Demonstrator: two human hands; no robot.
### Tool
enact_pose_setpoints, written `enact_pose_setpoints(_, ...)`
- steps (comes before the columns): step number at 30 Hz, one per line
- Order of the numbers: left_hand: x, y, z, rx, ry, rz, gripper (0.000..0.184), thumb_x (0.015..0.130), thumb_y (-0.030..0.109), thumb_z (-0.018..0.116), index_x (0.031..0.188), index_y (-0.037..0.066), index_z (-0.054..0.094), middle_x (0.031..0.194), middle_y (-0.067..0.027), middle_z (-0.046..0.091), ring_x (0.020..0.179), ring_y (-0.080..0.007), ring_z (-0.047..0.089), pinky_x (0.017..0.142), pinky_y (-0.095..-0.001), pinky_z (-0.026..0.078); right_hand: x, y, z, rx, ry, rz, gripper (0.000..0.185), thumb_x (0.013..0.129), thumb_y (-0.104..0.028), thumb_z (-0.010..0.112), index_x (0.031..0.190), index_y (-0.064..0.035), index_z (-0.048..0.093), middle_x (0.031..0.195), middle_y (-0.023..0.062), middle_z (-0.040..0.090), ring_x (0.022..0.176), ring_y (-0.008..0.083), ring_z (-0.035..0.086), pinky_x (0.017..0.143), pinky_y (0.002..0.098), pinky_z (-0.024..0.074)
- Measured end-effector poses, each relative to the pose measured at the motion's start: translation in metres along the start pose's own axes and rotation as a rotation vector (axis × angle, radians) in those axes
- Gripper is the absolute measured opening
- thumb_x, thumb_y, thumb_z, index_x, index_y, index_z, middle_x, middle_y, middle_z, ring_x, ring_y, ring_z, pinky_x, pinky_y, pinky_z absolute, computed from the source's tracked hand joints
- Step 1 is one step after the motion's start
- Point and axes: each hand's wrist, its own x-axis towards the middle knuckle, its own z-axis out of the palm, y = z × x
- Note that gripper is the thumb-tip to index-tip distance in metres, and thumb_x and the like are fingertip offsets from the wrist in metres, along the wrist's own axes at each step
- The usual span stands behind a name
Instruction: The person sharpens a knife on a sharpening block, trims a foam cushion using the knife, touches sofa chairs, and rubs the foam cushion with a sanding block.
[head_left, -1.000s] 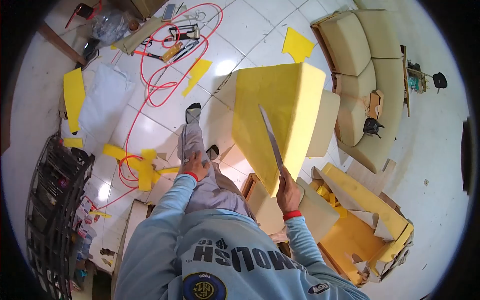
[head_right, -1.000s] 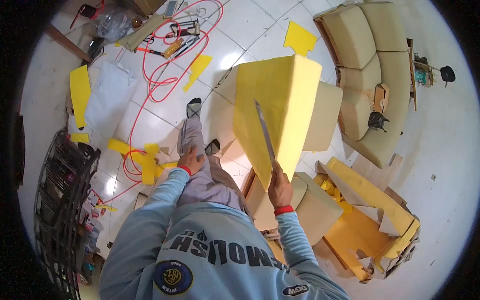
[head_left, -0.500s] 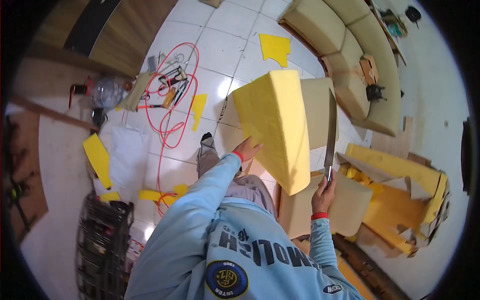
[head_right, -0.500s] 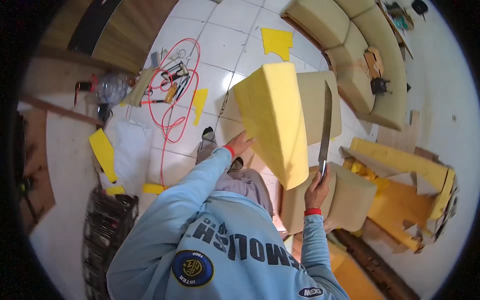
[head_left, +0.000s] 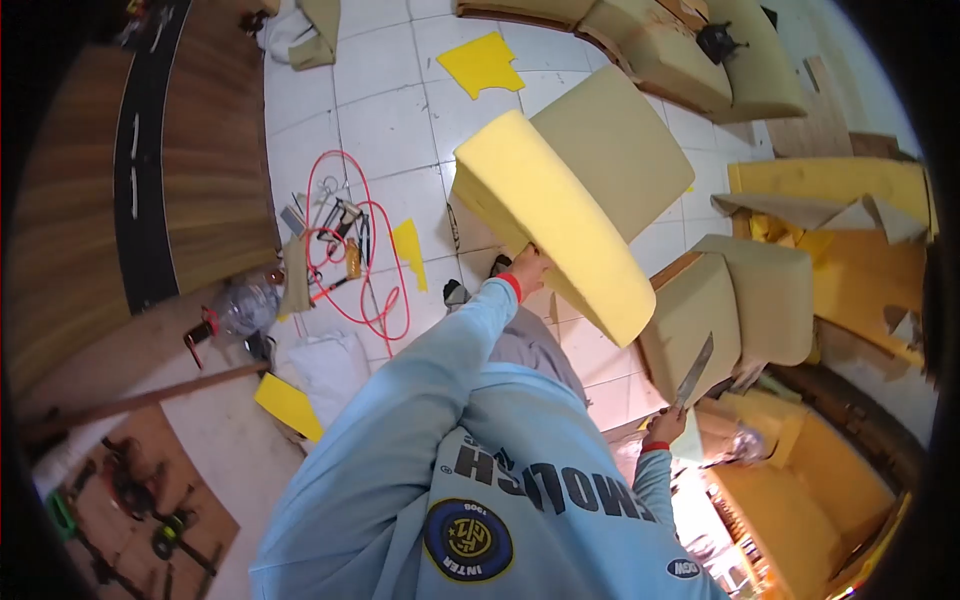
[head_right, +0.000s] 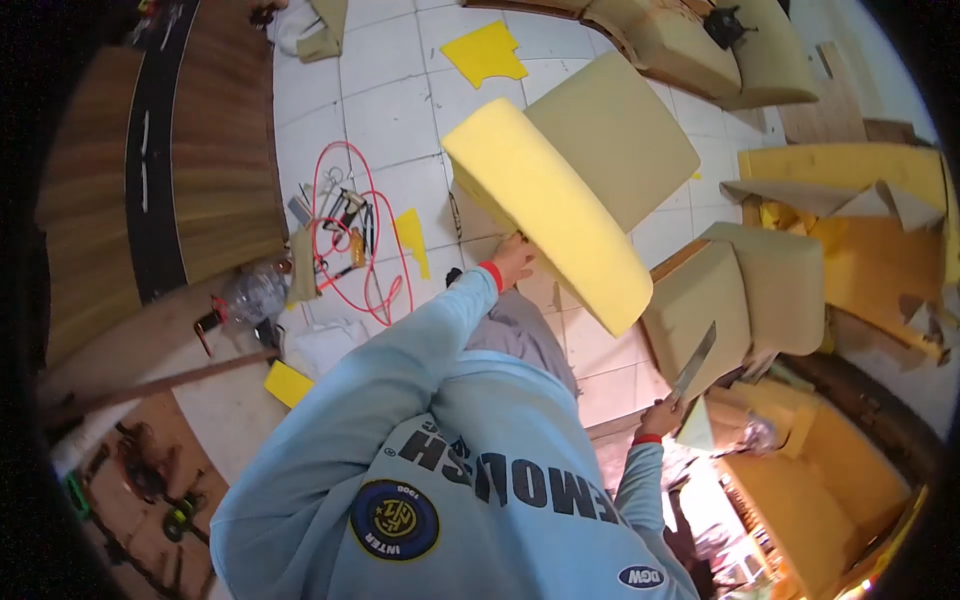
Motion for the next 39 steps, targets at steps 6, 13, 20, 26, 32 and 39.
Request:
enact_pose_setpoints(6, 0.007, 0.033, -0.051, -0.532, 0.033, -0.123, 0.070, 0.093, 0.059, 0.038, 0.144, 0.010, 0.037, 0.142, -0.0053, 0.043, 0.110, -0.0269, 0.052, 0.103, -0.0572, 0.032, 0.023, 0.028, 0.012, 0.215, 0.090, 0.309, 0.026, 0.095, -0.031, 0.052, 0.105, -0.0078, 0.054, 0.067, 0.0034, 0.050, 0.040, 0.0108, 0.039, 0.032, 0.0262, 0.0276)
enact_pose_setpoints(13, 0.017, 0.154, -0.098, -0.659, 0.076, 0.035, 0.109, 0.079, 0.088, 0.025, 0.147, 0.004, 0.030, 0.149, -0.0194, 0.035, 0.138, -0.0371, 0.032, 0.111, -0.0603, 0.021, 0.018, 0.007, 0.006, 0.306, 0.128, 0.367, 0.019, 0.095, -0.030, 0.051, 0.088, -0.0115, 0.051, 0.065, 0.0022, 0.049, 0.043, 0.0105, 0.038, 0.035, 0.0255, 0.0265)
enact_pose_setpoints(20, 0.045, 0.198, -0.143, -0.536, 0.260, -0.040, 0.104, 0.082, 0.082, 0.038, 0.152, 0.007, 0.019, 0.154, -0.0188, 0.028, 0.140, -0.0379, 0.027, 0.110, -0.0561, 0.026, -0.079, -0.018, 0.048, 0.454, 0.202, 0.336, 0.021, 0.097, -0.028, 0.050, 0.085, -0.0114, 0.054, 0.069, 0.0010, 0.051, 0.046, 0.0086, 0.037, 0.037, 0.0251, 0.0259)
enact_pose_setpoints(26, 0.060, 0.245, -0.200, 0.058, 0.090, -0.015, 0.093, 0.089, 0.072, 0.040, 0.154, 0.009, 0.016, 0.154, -0.0129, 0.032, 0.132, -0.0344, 0.042, 0.105, -0.0558, 0.032, -0.195, 0.026, 0.094, 0.596, 0.257, 0.539, 0.014, 0.097, -0.025, 0.050, 0.095, -0.0118, 0.052, 0.075, 0.0024, 0.056, 0.047, 0.0092, 0.039, 0.037, 0.0247, 0.0282)
enact_pose_setpoints(32, 0.111, 0.240, -0.324, 1.623, -0.028, 0.199, 0.068, 0.097, 0.054, 0.038, 0.127, -0.005, 0.056, 0.133, -0.0234, 0.055, 0.125, -0.0364, 0.050, 0.105, -0.0457, 0.037, -0.297, 0.102, 0.113, 0.661, 0.232, 0.794, 0.017, 0.098, -0.025, 0.045, 0.107, -0.0108, 0.049, 0.081, 0.0074, 0.060, 0.047, 0.0089, 0.037, 0.037, 0.0242, 0.0290)
enact_pose_setpoints(39, 0.036, 0.196, -0.343, 1.708, -0.031, 0.011, 0.068, 0.091, 0.052, 0.053, 0.125, -0.007, 0.057, 0.123, -0.0270, 0.060, 0.119, -0.0368, 0.057, 0.103, -0.0386, 0.042, -0.395, 0.202, 0.120, 0.709, 0.139, 0.994, 0.015, 0.092, -0.015, 0.045, 0.104, -0.0069, 0.049, 0.081, 0.0118, 0.063, 0.046, 0.0110, 0.042, 0.038, 0.0262, 0.0339)
